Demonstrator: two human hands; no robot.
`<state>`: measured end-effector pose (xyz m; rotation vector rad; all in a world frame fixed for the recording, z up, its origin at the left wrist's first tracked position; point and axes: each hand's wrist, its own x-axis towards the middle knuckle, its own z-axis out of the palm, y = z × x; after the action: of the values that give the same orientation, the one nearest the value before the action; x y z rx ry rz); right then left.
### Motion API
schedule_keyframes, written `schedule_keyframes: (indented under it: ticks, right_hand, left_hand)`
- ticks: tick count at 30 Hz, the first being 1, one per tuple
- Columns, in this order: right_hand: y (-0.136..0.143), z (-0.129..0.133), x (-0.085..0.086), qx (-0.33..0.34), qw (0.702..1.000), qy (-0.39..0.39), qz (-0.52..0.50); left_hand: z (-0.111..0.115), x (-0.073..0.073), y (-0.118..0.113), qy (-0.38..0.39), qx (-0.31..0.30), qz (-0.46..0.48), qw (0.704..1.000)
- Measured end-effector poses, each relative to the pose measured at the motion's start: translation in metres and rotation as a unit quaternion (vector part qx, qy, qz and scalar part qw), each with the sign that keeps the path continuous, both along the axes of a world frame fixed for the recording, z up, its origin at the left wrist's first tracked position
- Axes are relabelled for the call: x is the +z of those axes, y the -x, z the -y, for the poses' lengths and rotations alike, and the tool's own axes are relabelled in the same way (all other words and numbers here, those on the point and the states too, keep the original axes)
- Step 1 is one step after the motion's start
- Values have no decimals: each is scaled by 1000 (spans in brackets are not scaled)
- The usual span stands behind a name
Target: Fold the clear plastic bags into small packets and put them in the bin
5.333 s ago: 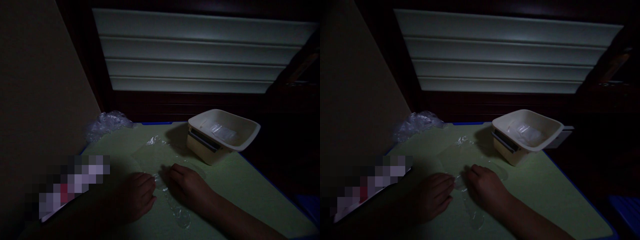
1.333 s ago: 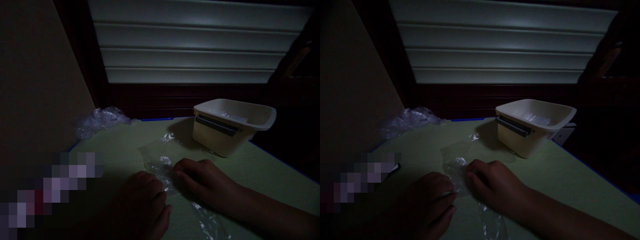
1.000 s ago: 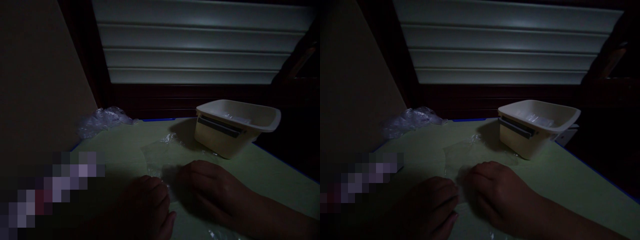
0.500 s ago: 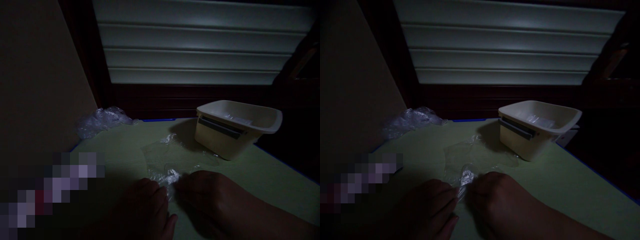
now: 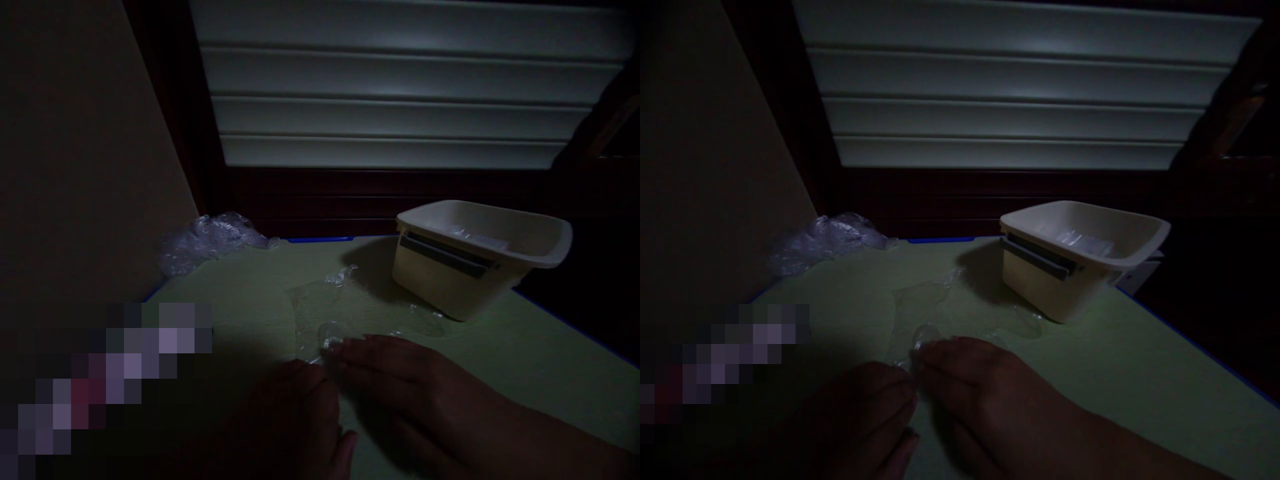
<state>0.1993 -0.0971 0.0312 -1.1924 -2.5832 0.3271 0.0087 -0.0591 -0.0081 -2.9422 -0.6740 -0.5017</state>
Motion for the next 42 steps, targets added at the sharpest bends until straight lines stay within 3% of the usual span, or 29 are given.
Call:
schedule_keyframes:
  ticks: [7, 13, 21, 24, 28, 31, 35, 40, 42]
  right_hand:
    - [-1, -2, 7, 15, 992, 116, 49]
    - [-4, -2, 4, -7, 986, 146, 79]
    - [-18, -5, -11, -42, 992, 99, 72]
    - [-23, -11, -13, -81, 995, 43, 46]
    - [-30, -21, -18, -108, 993, -36, 33]
    - [-32, -22, -22, -118, 990, -45, 64]
    - [-26, -19, -26, -132, 987, -57, 76]
    - [-18, -14, -20, -131, 988, -74, 37]
    - [-17, -11, -10, -123, 992, -32, -2]
  left_hand:
    - [-2, 4, -1, 45, 8, -20, 999]
    - [-1, 0, 3, 23, -17, -47, 998]
    - [-1, 4, 0, -9, -38, -13, 999]
    - [-2, 2, 1, -24, -50, 23, 998]
    - [-2, 1, 1, -37, -19, 74, 996]
    - [-2, 2, 0, -60, 4, 60, 996]
    - [-3, 4, -2, -68, -16, 24, 997]
    - [-5, 1, -2, -37, -29, 29, 998]
    - [-6, 0, 0, -36, -43, 40, 998]
